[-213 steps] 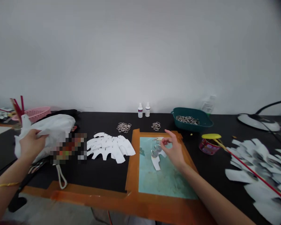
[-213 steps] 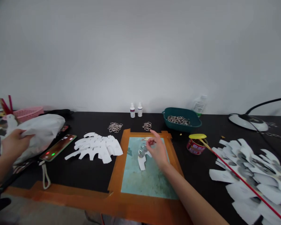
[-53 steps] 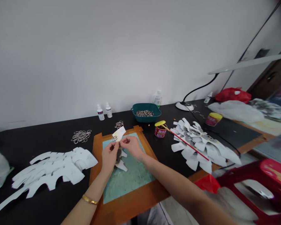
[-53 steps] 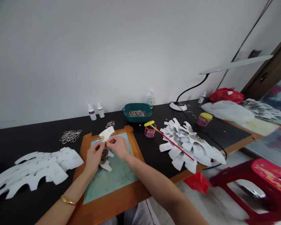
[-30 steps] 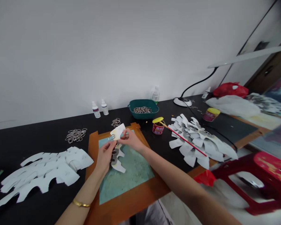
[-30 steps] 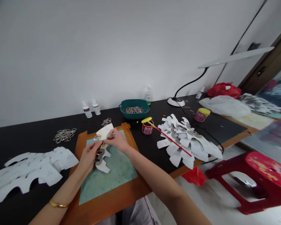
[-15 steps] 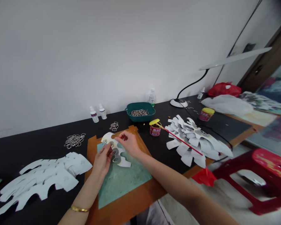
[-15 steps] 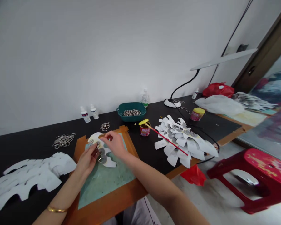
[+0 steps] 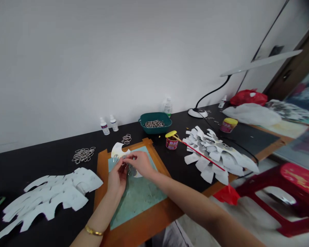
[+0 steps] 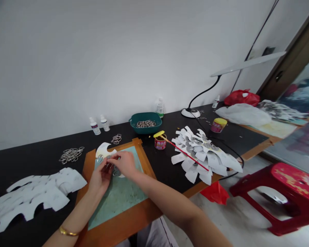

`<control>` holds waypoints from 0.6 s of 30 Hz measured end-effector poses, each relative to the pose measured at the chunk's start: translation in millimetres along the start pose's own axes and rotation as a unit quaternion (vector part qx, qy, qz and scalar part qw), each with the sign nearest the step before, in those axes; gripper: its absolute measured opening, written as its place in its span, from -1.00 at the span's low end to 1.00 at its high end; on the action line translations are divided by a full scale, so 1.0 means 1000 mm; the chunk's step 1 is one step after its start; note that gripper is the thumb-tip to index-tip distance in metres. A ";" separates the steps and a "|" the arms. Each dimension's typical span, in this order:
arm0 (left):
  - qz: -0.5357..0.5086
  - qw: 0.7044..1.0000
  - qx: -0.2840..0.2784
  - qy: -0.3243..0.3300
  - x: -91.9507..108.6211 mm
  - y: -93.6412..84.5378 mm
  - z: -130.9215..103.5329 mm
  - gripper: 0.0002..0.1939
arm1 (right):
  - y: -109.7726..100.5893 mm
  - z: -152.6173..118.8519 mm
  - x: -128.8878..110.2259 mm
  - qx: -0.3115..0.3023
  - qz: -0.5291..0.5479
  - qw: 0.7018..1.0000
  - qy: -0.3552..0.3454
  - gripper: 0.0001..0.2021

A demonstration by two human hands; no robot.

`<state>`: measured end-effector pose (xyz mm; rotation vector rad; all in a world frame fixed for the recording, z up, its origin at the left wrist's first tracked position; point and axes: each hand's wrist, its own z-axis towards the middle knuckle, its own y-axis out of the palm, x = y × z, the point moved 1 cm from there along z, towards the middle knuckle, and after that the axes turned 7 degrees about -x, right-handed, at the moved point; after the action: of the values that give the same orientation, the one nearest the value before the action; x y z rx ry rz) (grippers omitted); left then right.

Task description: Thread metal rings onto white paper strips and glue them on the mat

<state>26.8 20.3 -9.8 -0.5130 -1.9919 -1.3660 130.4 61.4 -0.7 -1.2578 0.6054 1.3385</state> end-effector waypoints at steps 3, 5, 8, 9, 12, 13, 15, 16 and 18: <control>0.001 1.000 -0.007 0.007 -0.001 -0.001 0.000 -0.91 | 0.003 0.001 0.006 -0.005 0.107 0.994 0.034 -0.92; 0.017 1.000 -0.016 0.012 -0.003 -0.003 0.000 -0.92 | 0.004 0.002 0.009 -0.020 0.152 0.987 0.052 -0.90; 0.046 0.998 -0.042 0.024 -0.006 -0.006 0.002 -0.90 | 0.002 0.004 0.011 -0.043 0.163 0.983 0.066 -0.89; 0.057 0.997 -0.054 0.025 -0.007 -0.007 0.004 -0.87 | 0.001 0.005 0.012 -0.049 0.158 0.984 0.068 -0.89; 0.101 0.992 -0.066 0.032 -0.008 -0.013 0.009 -0.72 | -0.001 0.006 0.012 -0.055 0.138 0.986 0.071 -0.91; 0.121 0.990 -0.061 0.039 -0.007 -0.015 0.011 -0.67 | -0.002 0.007 0.012 -0.050 0.133 0.987 0.071 -0.91; 0.167 0.983 -0.050 0.058 -0.005 -0.019 0.016 -0.60 | -0.005 0.008 0.012 -0.038 0.123 0.989 0.074 -0.92; 0.191 0.978 -0.049 0.065 -0.004 -0.021 0.019 -0.57 | -0.006 0.009 0.012 -0.034 0.119 0.989 0.077 -0.92; 0.226 0.970 -0.053 0.074 -0.002 -0.023 0.023 -0.53 | -0.009 0.011 0.011 -0.034 0.115 0.989 0.089 -0.91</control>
<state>6.8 33.0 -32.0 -0.8301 -1.5636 -1.1865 137.8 77.0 -4.9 -1.4055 0.8569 1.4563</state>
